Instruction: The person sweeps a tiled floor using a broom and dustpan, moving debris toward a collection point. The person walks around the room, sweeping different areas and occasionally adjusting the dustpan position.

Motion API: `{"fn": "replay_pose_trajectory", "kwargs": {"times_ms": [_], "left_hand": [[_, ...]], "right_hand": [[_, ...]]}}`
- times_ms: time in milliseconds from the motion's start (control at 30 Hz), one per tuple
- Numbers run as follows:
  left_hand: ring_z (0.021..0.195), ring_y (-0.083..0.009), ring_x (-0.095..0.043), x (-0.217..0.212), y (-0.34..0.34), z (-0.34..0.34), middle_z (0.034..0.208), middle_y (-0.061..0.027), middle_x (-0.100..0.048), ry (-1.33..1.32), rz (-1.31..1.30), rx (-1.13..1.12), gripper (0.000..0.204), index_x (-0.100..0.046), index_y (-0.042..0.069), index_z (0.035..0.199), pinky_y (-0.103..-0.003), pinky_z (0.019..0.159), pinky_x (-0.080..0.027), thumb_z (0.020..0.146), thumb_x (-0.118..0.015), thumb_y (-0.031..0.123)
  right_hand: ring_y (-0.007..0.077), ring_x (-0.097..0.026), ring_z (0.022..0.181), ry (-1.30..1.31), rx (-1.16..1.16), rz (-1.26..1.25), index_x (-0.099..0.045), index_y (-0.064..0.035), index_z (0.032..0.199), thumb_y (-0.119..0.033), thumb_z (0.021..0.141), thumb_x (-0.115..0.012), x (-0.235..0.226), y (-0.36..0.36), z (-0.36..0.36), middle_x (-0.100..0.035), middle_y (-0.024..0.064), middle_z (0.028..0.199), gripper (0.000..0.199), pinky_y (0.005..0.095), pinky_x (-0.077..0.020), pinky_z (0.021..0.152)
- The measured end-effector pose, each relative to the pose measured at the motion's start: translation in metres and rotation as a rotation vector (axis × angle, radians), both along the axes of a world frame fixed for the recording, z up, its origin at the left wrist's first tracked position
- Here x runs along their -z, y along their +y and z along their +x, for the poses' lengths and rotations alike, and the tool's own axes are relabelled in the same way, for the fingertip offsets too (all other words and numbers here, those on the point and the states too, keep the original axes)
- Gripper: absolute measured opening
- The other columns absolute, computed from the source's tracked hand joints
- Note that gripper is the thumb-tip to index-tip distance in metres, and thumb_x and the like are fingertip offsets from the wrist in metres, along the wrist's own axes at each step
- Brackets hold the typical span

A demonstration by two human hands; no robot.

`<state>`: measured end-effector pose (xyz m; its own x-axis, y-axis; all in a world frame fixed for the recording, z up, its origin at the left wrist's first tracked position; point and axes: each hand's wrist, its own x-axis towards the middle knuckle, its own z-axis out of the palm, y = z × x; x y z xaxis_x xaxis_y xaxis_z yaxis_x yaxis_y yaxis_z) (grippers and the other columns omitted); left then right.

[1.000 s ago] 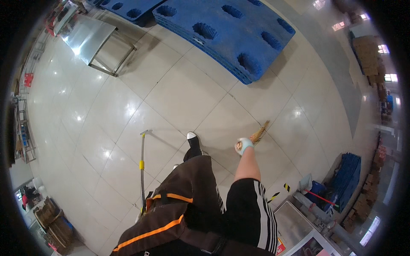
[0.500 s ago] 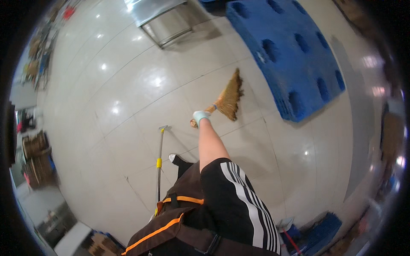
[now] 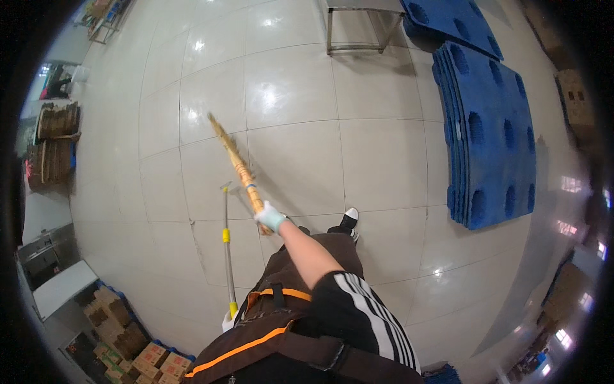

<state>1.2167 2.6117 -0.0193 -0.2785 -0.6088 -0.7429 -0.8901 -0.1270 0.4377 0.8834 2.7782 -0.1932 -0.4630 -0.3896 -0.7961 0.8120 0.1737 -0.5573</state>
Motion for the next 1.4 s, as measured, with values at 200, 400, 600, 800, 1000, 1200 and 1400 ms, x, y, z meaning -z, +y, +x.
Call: {"fn": "replay_pose_trajectory", "kwargs": {"times_ms": [200,400,600,800,1000,1200,1400], "left_hand": [[0.053,-0.0079,-0.046,0.014,-0.057,-0.008,0.07,0.0011,-0.052,-0.01,0.078,-0.098,0.026,-0.057,0.001,0.101,-0.023,0.047,-0.038,0.085,-0.059,0.022],[0.062,-0.0057,-0.045,0.017,-0.086,-0.011,0.073,0.0028,-0.05,-0.041,0.154,-0.122,0.026,-0.056,0.0,0.101,-0.023,0.054,-0.037,0.087,-0.057,0.023],[0.06,-0.0068,-0.048,0.009,-0.104,-0.014,0.073,-0.0007,-0.054,-0.099,0.242,-0.145,0.029,-0.056,-0.001,0.103,-0.022,0.053,-0.039,0.088,-0.057,0.024],[0.075,-0.0119,-0.055,0.032,-0.107,0.009,0.088,-0.0066,-0.06,-0.089,0.161,-0.116,0.036,-0.053,-0.005,0.111,-0.025,0.067,-0.044,0.089,-0.057,0.022],[0.077,-0.0139,-0.055,0.034,-0.11,0.02,0.09,-0.0089,-0.059,-0.104,0.14,0.073,0.037,-0.05,-0.005,0.114,-0.026,0.069,-0.045,0.088,-0.056,0.02],[0.074,-0.0154,-0.054,0.026,-0.095,0.01,0.085,-0.0095,-0.056,-0.141,-0.087,0.192,0.036,-0.047,-0.005,0.117,-0.029,0.066,-0.046,0.087,-0.054,0.015],[0.097,-0.0256,-0.059,0.061,-0.072,0.092,0.105,-0.0184,-0.059,-0.119,-0.122,0.156,0.042,-0.045,0.0,0.123,-0.034,0.084,-0.045,0.085,-0.056,0.016]], "right_hand": [[0.028,-0.059,0.055,0.099,0.056,0.456,-0.027,-0.0103,0.128,-0.008,0.07,-0.057,-0.013,0.118,0.063,-0.056,0.0178,0.076,0.066,0.0396,-0.0482,0.046],[0.0217,-0.05,0.042,-0.239,0.485,0.528,-0.036,-0.0085,0.093,-0.006,0.071,-0.061,0.03,0.222,0.101,-0.047,0.0091,0.062,0.034,0.0345,-0.0428,0.035],[0.0139,-0.039,0.038,-0.657,0.557,-0.086,-0.04,-0.0161,0.061,-0.022,0.086,-0.049,0.17,0.208,0.072,-0.04,-0.0008,0.049,0.027,0.0289,-0.032,0.039],[0.0218,-0.052,0.052,-0.604,0.427,-0.075,-0.046,-0.0077,0.076,-0.014,0.079,-0.054,0.096,-0.209,0.047,-0.049,0.0073,0.062,0.01,0.0371,-0.0439,0.044],[0.0254,-0.055,0.052,-0.24,-0.127,-0.111,-0.04,-0.0034,0.103,-0.006,0.068,-0.064,0.017,-0.234,-0.073,-0.053,0.0119,0.067,0.042,0.0408,-0.0483,0.045],[0.041,-0.059,0.088,0.486,-0.679,0.371,-0.029,-0.0091,0.129,-0.023,0.072,-0.054,0.048,-0.115,-0.067,-0.06,0.0254,0.096,0.063,0.0459,-0.0466,0.075],[0.0228,-0.056,0.053,0.079,-0.267,0.403,-0.034,-0.0111,0.118,-0.007,0.069,-0.053,0.056,-0.009,-0.042,-0.053,0.0113,0.07,0.053,0.0356,-0.0462,0.039]]}}
